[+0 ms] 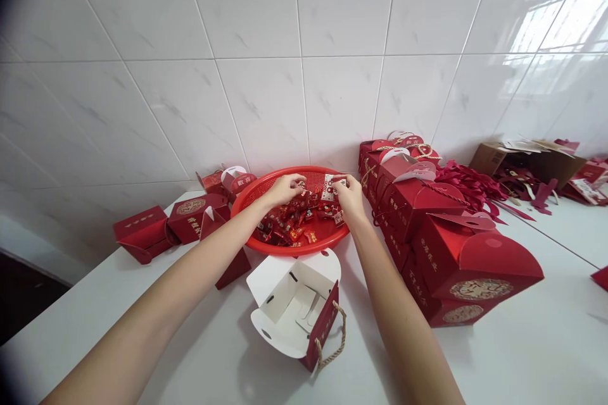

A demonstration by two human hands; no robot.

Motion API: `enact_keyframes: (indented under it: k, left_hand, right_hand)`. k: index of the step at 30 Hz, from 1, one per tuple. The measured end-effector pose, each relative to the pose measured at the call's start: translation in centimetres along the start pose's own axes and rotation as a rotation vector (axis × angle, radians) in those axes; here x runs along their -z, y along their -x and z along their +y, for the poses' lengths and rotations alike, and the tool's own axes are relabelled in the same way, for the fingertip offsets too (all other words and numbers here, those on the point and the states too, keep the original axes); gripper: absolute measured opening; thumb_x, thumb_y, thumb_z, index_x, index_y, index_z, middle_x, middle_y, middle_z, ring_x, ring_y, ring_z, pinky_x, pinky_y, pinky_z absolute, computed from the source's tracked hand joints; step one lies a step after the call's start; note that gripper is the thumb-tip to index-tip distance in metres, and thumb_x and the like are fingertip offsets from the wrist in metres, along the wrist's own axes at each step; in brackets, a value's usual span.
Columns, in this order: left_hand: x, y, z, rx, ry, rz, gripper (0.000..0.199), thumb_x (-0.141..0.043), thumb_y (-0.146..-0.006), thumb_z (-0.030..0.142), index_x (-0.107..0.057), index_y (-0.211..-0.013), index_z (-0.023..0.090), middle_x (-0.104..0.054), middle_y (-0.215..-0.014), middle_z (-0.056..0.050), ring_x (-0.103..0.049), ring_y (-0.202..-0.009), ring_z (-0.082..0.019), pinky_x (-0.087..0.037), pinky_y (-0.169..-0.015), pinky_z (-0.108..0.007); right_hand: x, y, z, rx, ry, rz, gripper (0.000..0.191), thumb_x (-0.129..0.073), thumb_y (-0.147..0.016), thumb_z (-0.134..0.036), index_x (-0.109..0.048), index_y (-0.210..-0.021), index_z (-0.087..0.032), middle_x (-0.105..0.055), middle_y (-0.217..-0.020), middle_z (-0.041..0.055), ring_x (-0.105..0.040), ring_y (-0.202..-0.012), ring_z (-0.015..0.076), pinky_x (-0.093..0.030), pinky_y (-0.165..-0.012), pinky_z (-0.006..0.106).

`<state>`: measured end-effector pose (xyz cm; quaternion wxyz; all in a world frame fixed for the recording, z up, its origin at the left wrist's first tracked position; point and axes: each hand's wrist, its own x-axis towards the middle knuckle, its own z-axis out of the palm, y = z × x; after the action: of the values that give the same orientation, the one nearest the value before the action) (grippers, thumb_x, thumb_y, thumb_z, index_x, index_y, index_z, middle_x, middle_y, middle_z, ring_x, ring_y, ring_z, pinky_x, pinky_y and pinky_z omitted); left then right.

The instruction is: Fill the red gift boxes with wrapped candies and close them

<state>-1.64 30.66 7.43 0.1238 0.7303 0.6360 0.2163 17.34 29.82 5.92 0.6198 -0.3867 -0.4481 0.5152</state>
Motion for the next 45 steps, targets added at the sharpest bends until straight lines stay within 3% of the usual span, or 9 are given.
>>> enact_keyframes:
  k: [6,15,19,25,28,32,35,41,45]
  left_hand:
    - [-0.1,-0.1,0.3,-0.013,0.078,0.09,0.044,-0.047,-0.093,0.017,-0.058,-0.135,0.012,-0.076,-0.11,-0.009,-0.071,-0.101,-0.018,-0.053,-0.095,-0.027]
    - [-0.1,0.7,0.4,-0.083,-0.028,-0.249,0.026,-0.067,-0.081,0.019,-0.075,-0.106,0.019,-0.077,-0.108,-0.004,-0.07,-0.102,-0.02,-0.053,-0.089,-0.023]
    - [-0.3,0.6,0.0,-0.016,-0.126,-0.402,0.043,-0.079,-0.068,0.021,-0.074,-0.111,0.019,-0.076,-0.113,-0.006,-0.07,-0.102,-0.024,-0.054,-0.085,-0.025]
    - [-0.4,0.7,0.0,0.018,-0.176,-0.481,0.073,-0.086,-0.058,0.021,-0.066,-0.128,0.026,-0.067,-0.133,-0.006,-0.064,-0.119,-0.028,-0.051,-0.094,-0.027]
    - [-0.2,0.6,0.0,-0.004,-0.059,-0.393,0.071,-0.085,-0.057,0.018,-0.068,-0.126,0.023,-0.068,-0.13,-0.007,-0.063,-0.117,-0.03,-0.051,-0.096,-0.031]
    - [0.2,0.3,0.0,-0.083,0.46,-0.123,0.065,-0.085,-0.057,0.012,-0.07,-0.12,0.018,-0.068,-0.128,-0.009,-0.059,-0.123,-0.03,-0.046,-0.104,-0.038]
    - [0.3,0.3,0.3,-0.058,0.745,-0.013,0.068,-0.089,-0.052,0.013,-0.069,-0.117,0.015,-0.072,-0.118,-0.011,-0.062,-0.116,-0.027,-0.048,-0.101,-0.04]
    - [0.7,1.2,0.9,-0.042,0.917,-0.056,0.046,-0.093,-0.051,0.033,-0.074,-0.087,0.012,-0.076,-0.089,-0.007,-0.069,-0.081,-0.022,-0.054,-0.085,-0.04]
    - [0.9,1.3,1.0,-0.025,0.969,-0.065,0.044,-0.092,-0.049,0.032,-0.076,-0.086,0.013,-0.078,-0.088,-0.006,-0.07,-0.077,-0.021,-0.055,-0.082,-0.038]
  right_hand:
    - [-0.1,0.0,0.0,-0.016,0.001,-0.006,0.022,-0.062,-0.055,-0.022,-0.064,-0.076,-0.019,-0.063,-0.067,-0.0021,-0.059,-0.06,0.014,-0.05,-0.058,0.027]
    - [-0.1,0.2,-0.2,-0.019,0.002,0.005,0.022,-0.063,-0.053,-0.022,-0.064,-0.075,-0.018,-0.063,-0.067,-0.0023,-0.058,-0.06,0.0133,-0.049,-0.056,0.026]
    - [-0.2,0.3,-0.3,-0.024,0.002,-0.003,0.023,-0.063,-0.054,-0.023,-0.064,-0.076,-0.019,-0.063,-0.067,-0.0018,-0.059,-0.061,0.0146,-0.05,-0.056,0.027]
    - [-0.1,0.4,-0.2,-0.02,0.006,-0.027,0.025,-0.064,-0.053,-0.024,-0.064,-0.077,-0.018,-0.063,-0.067,-0.0022,-0.059,-0.061,0.0142,-0.05,-0.058,0.027]
    - [0.0,0.3,-0.1,-0.018,0.011,-0.033,0.025,-0.064,-0.054,-0.024,-0.064,-0.078,-0.018,-0.063,-0.067,-0.0022,-0.059,-0.061,0.0147,-0.05,-0.058,0.027]
    - [0.0,0.1,0.0,0.009,0.012,-0.02,0.024,-0.062,-0.054,-0.022,-0.064,-0.077,-0.018,-0.062,-0.064,-0.0035,-0.059,-0.061,0.0139,-0.049,-0.059,0.026]
    - [0.0,-0.1,0.2,0.026,0.006,-0.008,0.023,-0.061,-0.054,-0.022,-0.063,-0.077,-0.018,-0.062,-0.063,-0.0036,-0.059,-0.061,0.0143,-0.049,-0.059,0.026]
    - [0.1,-0.3,0.4,0.031,-0.013,-0.005,0.024,-0.062,-0.056,-0.024,-0.063,-0.079,-0.018,-0.063,-0.066,-0.0029,-0.061,-0.062,0.0151,-0.051,-0.061,0.028]
    - [0.1,-0.3,0.5,0.033,-0.018,-0.004,0.023,-0.062,-0.056,-0.024,-0.063,-0.078,-0.018,-0.062,-0.065,-0.0033,-0.06,-0.06,0.0144,-0.051,-0.06,0.028]
